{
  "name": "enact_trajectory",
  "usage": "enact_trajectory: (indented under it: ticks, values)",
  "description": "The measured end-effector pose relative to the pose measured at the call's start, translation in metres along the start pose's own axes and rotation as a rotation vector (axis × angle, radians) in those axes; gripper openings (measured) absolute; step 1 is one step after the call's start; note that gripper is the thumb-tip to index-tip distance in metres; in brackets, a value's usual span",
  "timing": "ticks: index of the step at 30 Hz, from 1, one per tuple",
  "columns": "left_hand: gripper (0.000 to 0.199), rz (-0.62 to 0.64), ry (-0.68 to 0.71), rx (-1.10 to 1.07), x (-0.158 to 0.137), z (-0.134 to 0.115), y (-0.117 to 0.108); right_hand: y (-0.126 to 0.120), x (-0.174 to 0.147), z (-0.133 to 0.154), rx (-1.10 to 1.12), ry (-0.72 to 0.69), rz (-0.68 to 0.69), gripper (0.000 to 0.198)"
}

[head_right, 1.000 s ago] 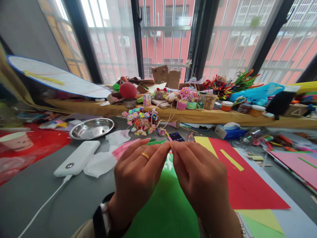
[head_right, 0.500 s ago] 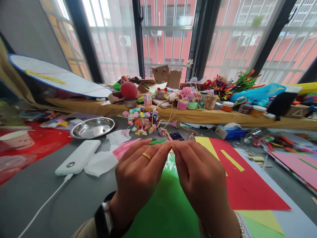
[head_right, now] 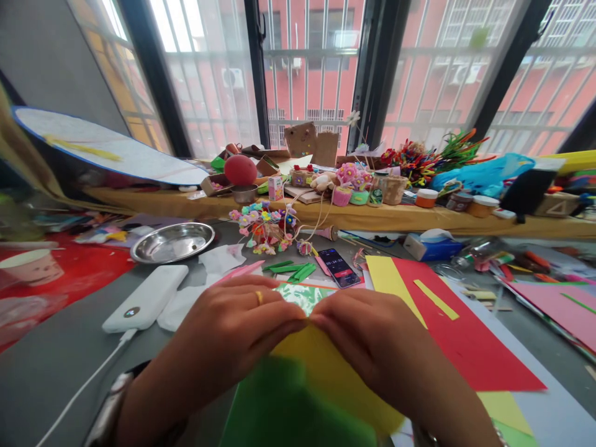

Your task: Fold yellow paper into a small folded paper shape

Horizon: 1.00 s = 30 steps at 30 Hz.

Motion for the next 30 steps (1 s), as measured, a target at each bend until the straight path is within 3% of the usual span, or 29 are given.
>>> enact_trajectory:
  ticks: [4, 12, 17, 30]
  values:
    - [0.017, 0.152, -0.054, -0.204, -0.003, 0.005, -0.001, -0.005, -0.003, -0.002, 0.095, 0.064, 0.085, 0.015]
    - [0.014, 0.352, -0.213, -0.531, -0.001, 0.031, 0.032, 0.015, 0.003, -0.028, 0.306, 0.208, 0.274, 0.02]
    - [0.014, 0.323, -0.307, -0.645, 0.001, 0.043, 0.038, 0.023, 0.005, -0.04, 0.397, 0.301, 0.29, 0.023]
    - [0.021, 0.32, -0.447, -0.77, 0.0, 0.044, 0.042, 0.031, -0.004, -0.049, 0.708, 0.665, 0.366, 0.02]
Point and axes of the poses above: each hand's wrist, its own x-axis towards the middle knuckle, its own y-axis out of the palm, z = x × y, the point moved 5 cm from there along x, towards the middle knuckle, and after that the axes turned 11 degrees about -z, right-handed, at the moved point
